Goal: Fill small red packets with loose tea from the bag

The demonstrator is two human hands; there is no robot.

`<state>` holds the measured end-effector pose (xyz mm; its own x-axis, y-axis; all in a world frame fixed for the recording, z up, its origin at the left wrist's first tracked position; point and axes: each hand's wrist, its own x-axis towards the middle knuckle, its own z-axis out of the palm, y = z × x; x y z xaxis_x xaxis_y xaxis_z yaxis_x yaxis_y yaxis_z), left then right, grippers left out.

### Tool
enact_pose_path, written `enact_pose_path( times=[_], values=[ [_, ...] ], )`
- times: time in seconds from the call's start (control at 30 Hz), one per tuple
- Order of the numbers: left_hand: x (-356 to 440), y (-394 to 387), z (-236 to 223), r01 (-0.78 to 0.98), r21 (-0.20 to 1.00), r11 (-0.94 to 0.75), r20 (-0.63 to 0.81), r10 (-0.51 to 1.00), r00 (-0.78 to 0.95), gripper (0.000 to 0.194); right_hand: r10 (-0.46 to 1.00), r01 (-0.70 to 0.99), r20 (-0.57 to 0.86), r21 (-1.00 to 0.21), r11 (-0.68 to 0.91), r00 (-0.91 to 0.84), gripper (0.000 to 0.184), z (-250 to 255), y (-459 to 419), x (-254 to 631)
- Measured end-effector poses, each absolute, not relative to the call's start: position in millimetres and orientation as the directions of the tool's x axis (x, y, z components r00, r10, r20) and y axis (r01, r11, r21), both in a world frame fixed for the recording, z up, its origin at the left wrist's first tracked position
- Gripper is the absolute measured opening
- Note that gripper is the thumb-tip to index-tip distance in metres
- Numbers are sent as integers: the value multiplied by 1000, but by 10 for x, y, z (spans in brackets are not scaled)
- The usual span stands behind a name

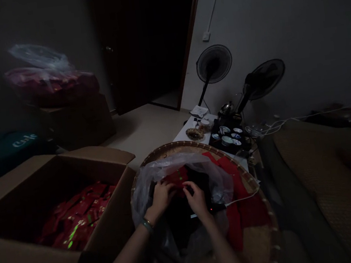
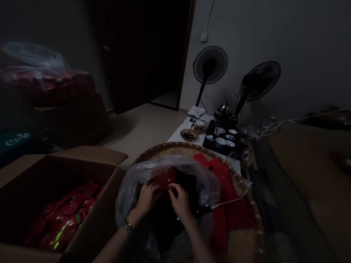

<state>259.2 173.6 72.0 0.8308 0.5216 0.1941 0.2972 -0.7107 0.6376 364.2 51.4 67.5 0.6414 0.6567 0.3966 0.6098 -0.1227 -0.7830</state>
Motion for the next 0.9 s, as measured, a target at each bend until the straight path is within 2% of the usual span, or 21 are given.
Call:
enact_pose_path(
  times=[0.07, 0.2, 0.33, 0.47, 0.63, 0.8, 0.9],
  values=[
    [2574, 1728, 740, 234, 777, -584, 139, 523, 841, 17, 636, 665, 456, -737, -123, 623, 25, 757, 490, 3654],
    [2561, 1651, 733, 178, 959, -223, -10, 597, 802, 27, 654, 810, 567, -573, -124, 501, 36, 813, 488, 3614],
    [2561, 1576, 685, 129, 988, 82, -151, 630, 762, 40, 655, 873, 618, -466, -142, 436, 39, 753, 499, 3543],
    [2557, 1533, 641, 92, 955, 280, -253, 615, 747, 48, 644, 906, 660, -402, -131, 386, 40, 684, 494, 3525],
    [2552, 1473, 619, 66, 933, 354, -282, 604, 745, 51, 636, 905, 671, -413, -108, 382, 39, 671, 485, 3520],
    [2544, 1449, 595, 51, 951, 305, -244, 640, 728, 50, 599, 843, 637, -523, -128, 486, 37, 672, 478, 3493],
    [2539, 1450, 577, 54, 962, 269, -227, 671, 706, 49, 577, 826, 633, -547, -139, 516, 34, 658, 469, 3487]
  ],
)
